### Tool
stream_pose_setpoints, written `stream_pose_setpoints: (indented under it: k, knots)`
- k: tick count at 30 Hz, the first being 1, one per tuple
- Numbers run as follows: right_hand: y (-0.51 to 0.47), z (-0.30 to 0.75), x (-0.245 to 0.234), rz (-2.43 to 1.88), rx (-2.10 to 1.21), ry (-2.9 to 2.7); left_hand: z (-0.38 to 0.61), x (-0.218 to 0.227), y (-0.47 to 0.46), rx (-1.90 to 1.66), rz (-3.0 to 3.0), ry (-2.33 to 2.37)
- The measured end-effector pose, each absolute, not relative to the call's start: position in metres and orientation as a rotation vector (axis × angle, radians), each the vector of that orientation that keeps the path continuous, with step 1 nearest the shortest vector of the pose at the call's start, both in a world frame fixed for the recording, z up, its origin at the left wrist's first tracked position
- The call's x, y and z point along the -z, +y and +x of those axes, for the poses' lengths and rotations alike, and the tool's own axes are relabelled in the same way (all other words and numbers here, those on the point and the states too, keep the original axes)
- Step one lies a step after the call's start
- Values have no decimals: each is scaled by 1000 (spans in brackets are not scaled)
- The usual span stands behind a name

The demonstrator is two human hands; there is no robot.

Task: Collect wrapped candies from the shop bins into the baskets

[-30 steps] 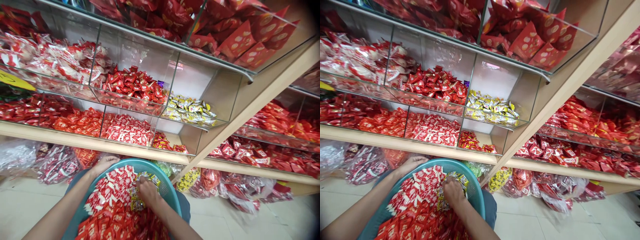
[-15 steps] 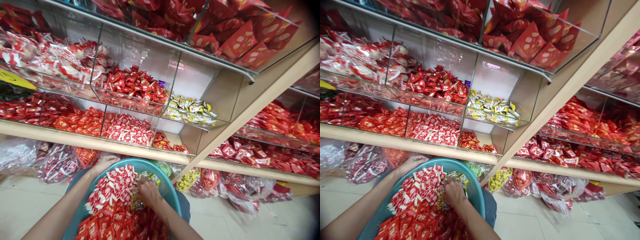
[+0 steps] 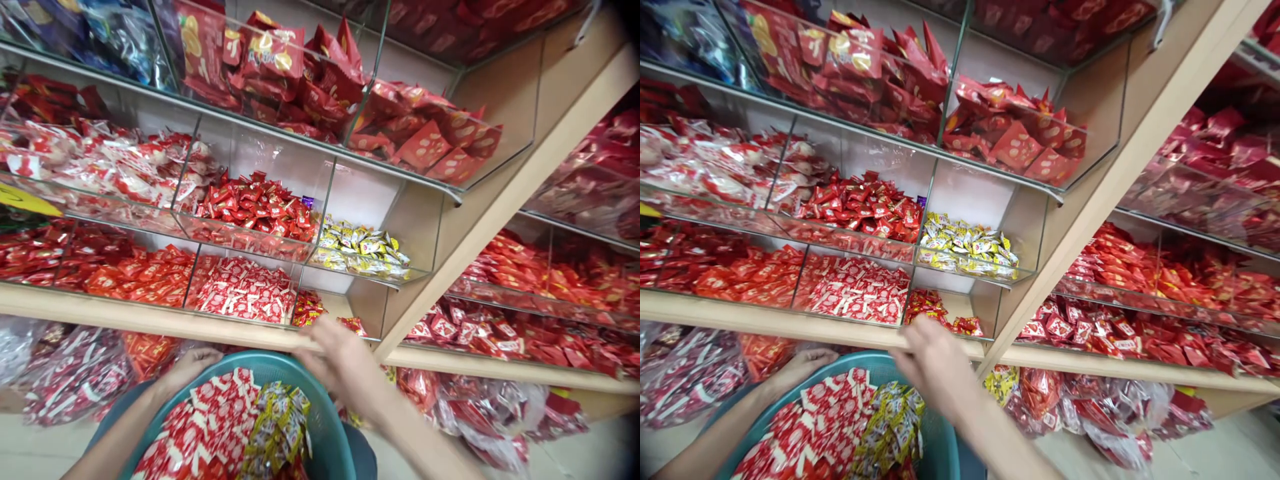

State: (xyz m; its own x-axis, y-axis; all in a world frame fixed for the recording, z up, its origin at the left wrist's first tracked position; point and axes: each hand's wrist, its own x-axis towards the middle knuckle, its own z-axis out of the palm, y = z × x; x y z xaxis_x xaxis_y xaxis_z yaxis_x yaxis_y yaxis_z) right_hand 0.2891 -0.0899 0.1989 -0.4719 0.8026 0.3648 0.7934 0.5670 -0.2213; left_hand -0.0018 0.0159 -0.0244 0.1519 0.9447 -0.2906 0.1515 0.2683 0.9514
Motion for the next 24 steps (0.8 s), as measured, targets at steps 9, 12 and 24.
stream_pose_setpoints:
  k: [9, 12, 24]
  knots:
    - [23, 358, -328, -1465, 271, -2288, -7, 35, 21, -808, 1211, 1200]
    - [49, 362, -320, -1586, 220, -2392, -8, 39, 23, -817, 1215, 1215]
    - [63, 353, -311, -1647, 431, -2563, -16, 63, 36, -782, 1343, 1243]
